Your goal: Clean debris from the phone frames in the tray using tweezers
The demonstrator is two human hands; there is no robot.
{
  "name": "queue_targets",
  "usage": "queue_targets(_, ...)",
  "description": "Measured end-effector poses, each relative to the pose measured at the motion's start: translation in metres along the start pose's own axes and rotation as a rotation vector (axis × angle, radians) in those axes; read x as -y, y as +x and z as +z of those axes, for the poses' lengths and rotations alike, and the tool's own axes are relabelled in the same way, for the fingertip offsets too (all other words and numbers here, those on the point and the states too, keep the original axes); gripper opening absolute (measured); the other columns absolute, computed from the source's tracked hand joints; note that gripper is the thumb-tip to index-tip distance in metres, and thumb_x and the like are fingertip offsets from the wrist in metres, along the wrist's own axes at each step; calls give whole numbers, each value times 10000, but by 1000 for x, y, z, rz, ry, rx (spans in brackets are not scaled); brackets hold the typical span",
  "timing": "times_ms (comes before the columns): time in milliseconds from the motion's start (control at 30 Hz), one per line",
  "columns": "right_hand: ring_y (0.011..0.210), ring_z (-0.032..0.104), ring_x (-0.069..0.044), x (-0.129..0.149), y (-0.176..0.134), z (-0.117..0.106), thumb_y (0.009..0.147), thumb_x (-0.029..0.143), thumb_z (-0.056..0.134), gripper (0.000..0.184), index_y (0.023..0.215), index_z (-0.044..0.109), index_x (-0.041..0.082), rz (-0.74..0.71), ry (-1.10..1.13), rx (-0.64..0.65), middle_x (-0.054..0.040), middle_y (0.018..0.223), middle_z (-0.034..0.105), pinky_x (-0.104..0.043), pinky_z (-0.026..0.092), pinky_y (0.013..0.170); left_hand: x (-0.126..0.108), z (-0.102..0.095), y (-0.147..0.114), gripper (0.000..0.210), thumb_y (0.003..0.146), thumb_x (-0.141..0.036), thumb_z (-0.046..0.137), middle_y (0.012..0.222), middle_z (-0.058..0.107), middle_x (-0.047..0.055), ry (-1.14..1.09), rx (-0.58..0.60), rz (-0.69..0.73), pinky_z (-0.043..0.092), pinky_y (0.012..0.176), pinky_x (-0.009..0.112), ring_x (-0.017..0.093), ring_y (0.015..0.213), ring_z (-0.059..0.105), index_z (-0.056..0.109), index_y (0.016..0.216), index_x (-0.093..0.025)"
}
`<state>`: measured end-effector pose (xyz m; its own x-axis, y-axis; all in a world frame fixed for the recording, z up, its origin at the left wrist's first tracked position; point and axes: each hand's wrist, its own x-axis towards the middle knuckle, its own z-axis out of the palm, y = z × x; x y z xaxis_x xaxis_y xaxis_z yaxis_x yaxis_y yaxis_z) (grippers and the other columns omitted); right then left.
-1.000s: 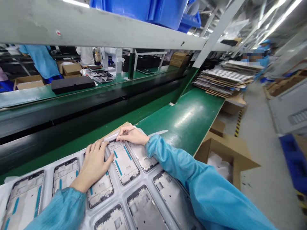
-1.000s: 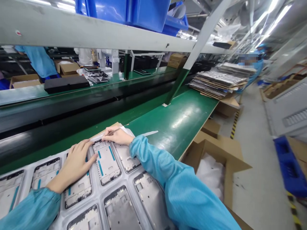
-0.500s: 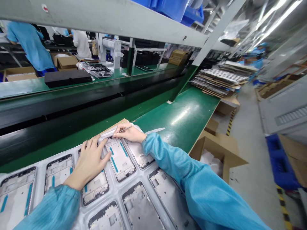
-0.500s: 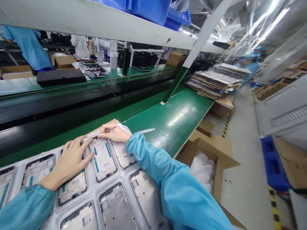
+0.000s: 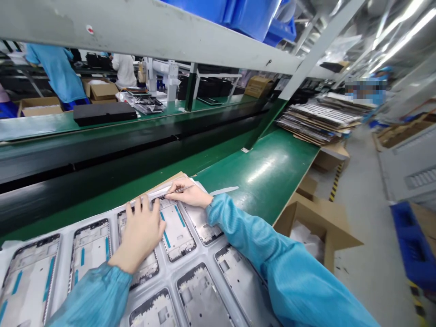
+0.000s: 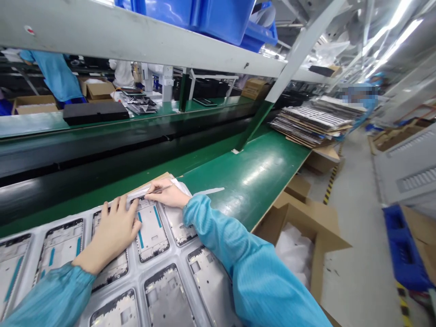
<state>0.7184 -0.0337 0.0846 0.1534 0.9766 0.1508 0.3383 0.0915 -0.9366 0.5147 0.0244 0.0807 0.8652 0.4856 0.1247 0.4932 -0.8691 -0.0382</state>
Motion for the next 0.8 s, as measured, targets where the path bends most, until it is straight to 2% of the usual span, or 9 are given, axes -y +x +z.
queue_targets(67,718,639,-155,-1,0,-1,745,391,796,318,751,636,116,68,35,-35,-60,777,668,-261,532,692,-5,-10,3,571,914,-310,421,1384,455,290,-39,98,-29,272,1072,614,451,1277,432,550,1414,-69)
queue_targets(133,650,627,-156,-2,0,-3,714,436,819,383,755,610,118,136,99,-109,-69,738,662,-268,522,631,-8,-20,6,539,910,-301,439,1331,481,282,-93,147,-48,306,1045,582,447,1229,454,564,1376,-61)
queue_targets(233,564,591,-144,-5,3,-7,692,477,837,450,768,568,124,165,169,-180,-68,681,646,-260,492,554,-11,-27,8,472,907,-311,460,1241,518,240,-149,158,-82,352,988,539,411,1151,486,595,1301,-88)
queue_targets(400,523,564,-125,-13,18,-10,636,505,870,512,776,570,113,243,172,-147,-96,702,653,-235,469,505,-15,-26,12,396,907,-344,504,1200,521,226,-231,148,-164,356,963,522,388,1139,477,613,1189,-88)
queue_targets(533,518,560,-120,-12,30,-8,622,547,867,554,774,543,125,243,195,-153,-96,699,649,-235,485,521,-13,-25,15,398,911,-350,511,1208,526,231,-258,140,-180,364,956,522,393,1133,484,618,1174,-72)
queue_targets(600,561,588,-131,-7,32,-15,626,572,859,571,806,547,129,236,199,-174,-117,781,673,-241,496,532,0,-25,12,396,919,-346,505,1228,546,191,-271,145,-144,379,969,484,354,1138,504,617,1216,-108)
queue_targets(667,642,628,-147,-3,24,-30,658,607,833,581,874,576,132,218,189,-233,-133,878,687,-247,518,571,24,-23,4,440,948,-335,468,1329,527,141,-279,136,-145,388,1000,431,298,1180,509,560,1339,-154)
queue_targets(733,759,667,-172,-5,5,-51,698,653,793,608,964,617,136,196,127,-328,-141,944,691,-264,549,658,55,-20,-8,484,991,-327,396,1435,471,134,-269,126,-241,374,1040,425,287,1258,483,478,1436,-152)
queue_targets(800,943,683,-214,-15,-25,-70,708,702,761,659,1038,647,143,188,19,-415,-155,1052,686,-307,566,813,84,-15,-23,484,1030,-400,334,1347,550,174,-256,180,-367,397,1012,455,324,1223,529,562,1339,-104)
